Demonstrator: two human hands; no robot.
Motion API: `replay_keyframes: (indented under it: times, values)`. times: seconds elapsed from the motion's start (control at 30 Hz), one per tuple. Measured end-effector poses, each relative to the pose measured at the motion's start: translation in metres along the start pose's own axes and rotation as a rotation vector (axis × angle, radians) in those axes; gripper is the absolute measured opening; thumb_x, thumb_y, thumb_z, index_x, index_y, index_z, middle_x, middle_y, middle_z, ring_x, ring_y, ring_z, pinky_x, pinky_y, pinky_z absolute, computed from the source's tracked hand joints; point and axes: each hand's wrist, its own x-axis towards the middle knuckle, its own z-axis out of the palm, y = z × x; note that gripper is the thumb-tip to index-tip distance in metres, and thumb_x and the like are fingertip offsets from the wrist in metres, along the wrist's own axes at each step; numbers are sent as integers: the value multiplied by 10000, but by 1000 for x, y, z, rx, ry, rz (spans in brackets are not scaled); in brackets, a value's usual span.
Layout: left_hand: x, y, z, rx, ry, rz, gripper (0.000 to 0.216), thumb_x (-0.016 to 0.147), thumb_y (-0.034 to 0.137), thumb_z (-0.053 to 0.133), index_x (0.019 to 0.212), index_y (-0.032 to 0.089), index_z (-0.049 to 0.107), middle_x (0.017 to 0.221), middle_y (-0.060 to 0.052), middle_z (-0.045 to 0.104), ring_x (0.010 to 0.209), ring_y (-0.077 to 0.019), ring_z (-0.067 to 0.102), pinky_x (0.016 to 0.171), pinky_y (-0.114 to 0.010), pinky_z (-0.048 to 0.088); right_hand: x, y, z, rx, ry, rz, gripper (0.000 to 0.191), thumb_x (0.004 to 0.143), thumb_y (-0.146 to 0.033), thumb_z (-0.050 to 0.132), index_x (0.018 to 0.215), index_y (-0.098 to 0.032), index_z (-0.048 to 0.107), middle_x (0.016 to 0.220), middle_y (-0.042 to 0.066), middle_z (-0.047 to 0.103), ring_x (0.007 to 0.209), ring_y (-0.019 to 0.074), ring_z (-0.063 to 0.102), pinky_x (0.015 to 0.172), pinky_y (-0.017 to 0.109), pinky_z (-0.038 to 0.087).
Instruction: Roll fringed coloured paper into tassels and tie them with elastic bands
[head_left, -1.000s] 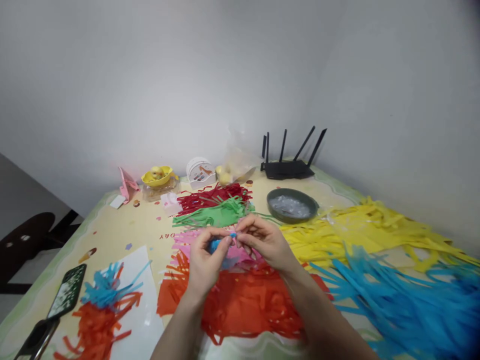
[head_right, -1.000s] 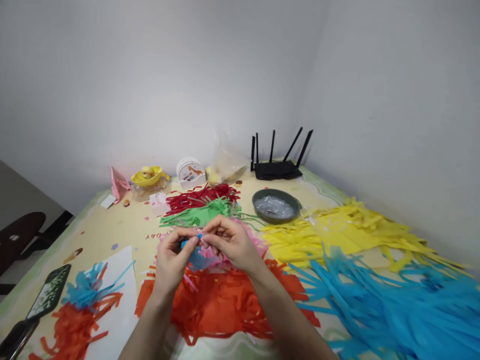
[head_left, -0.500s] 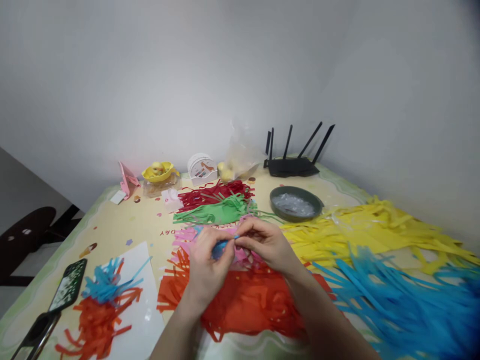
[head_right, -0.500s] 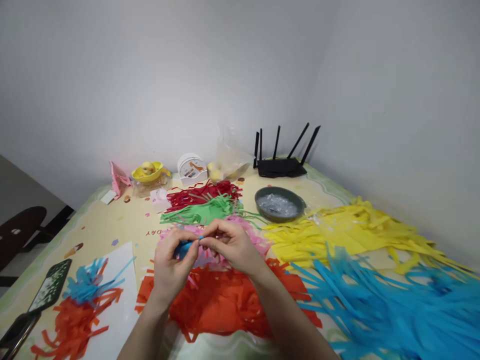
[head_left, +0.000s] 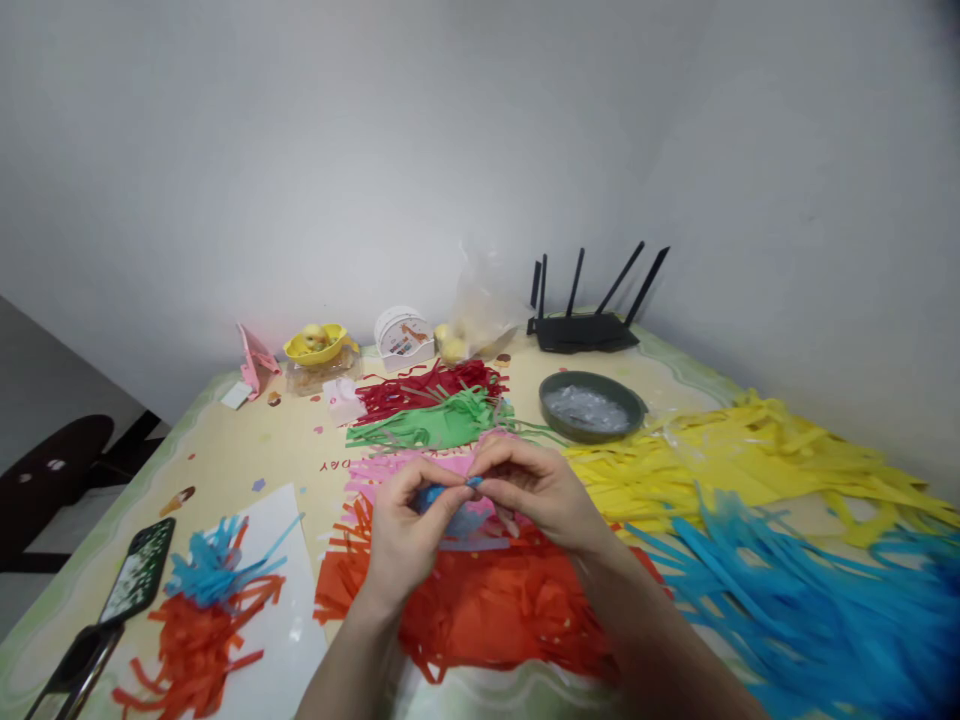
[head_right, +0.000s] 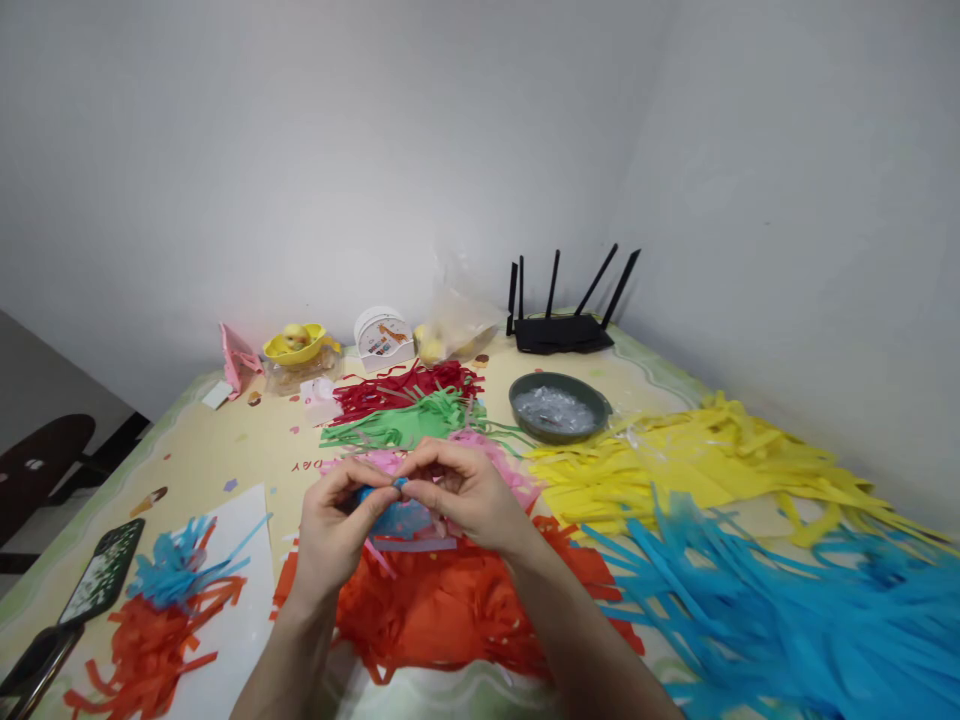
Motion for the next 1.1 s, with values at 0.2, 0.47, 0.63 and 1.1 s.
replay_keyframes:
  times: [0.2, 0.47, 0.63, 1.1]
  values:
    - [1, -14, 9, -378, 7, -155, 227, 671, 294, 801, 702, 166, 616, 619, 28, 644, 530, -77, 551, 513, -166, 427, 1, -1, 4, 43, -19, 37, 176, 789, -330, 714, 806, -175, 632, 580, -65, 511, 321, 33, 468, 305, 132, 364]
    - [2, -8, 10, 20, 41, 106, 80, 755, 196, 727, 713, 171, 663, 681, -3, 674, 652, -108, 614, 623, -197, 474, -7, -26, -9, -382, 54, 7, 176, 831, -332, 662, 909, -177, 684, 712, -8, 587, 413, 65, 548, 385, 179, 466]
    - [3, -8, 8, 115, 7, 102, 109, 733, 204, 743, 819, 179, 681, 770, -15, 701, 729, -131, 639, 673, -216, 486, -7, -29, -5, -631, 49, -132, 124, 890, -253, 586, 829, -171, 656, 760, 20, 620, 541, 86, 570, 460, 179, 459]
    - [6, -17, 11, -58, 31, -55, 180, 714, 293, 755, 697, 154, 642, 713, -16, 657, 696, -136, 604, 655, -236, 473, -7, -17, 10, -819, 251, -303, 131, 943, -198, 455, 828, -206, 519, 783, 25, 538, 732, 158, 542, 670, 263, 433]
